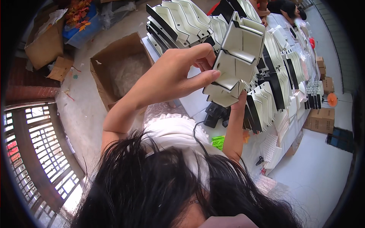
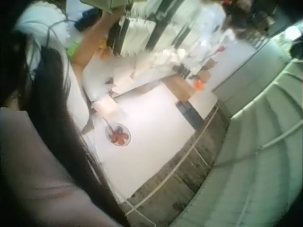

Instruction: The person inserts pins into the holes of plastic panels by hand, folds and secures the panels together, and stacks the assembled parts on the table.

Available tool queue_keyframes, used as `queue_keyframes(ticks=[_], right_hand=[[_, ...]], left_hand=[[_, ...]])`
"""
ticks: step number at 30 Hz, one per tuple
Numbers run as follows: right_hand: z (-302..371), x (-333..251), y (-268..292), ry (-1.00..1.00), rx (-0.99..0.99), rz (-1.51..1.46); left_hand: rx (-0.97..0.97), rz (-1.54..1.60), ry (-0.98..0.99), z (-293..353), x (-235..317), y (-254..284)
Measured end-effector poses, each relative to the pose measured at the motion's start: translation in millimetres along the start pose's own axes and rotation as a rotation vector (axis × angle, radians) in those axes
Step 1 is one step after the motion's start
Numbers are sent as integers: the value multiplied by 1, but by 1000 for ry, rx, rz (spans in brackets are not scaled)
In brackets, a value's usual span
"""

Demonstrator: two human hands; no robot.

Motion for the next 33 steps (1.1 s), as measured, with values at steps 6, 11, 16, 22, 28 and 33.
queue_keyframes(ticks=[6, 11, 16, 22, 28, 33], right_hand=[[-3, 9, -6, -52, -138, -132], [8, 3, 18, 14, 63, -7], [16, -4, 15, 47, 64, 72], [19, -11, 9, 3, 11, 179], [28, -23, 24, -1, 150, 276], [28, -25, 25, -64, 99, 302]], left_hand=[[-57, -47, -24, -1, 2, -12], [-147, -143, 6, -3, 2, -17], [130, -15, 37, -11, -12, 15], [-107, -60, 119, -40, -32, 23], [-391, -186, 244, -58, -22, 28], [-615, -323, 309, -59, -29, 23]])
Point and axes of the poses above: each hand's wrist, its own z-axis away from the middle knuckle, its own y-axis out of the back of the hand, x = y × z, the point moved 10 cm from there along -z, towards the middle knuckle, and after that the axes turned 15 degrees about -x, right-handed, at the moved point
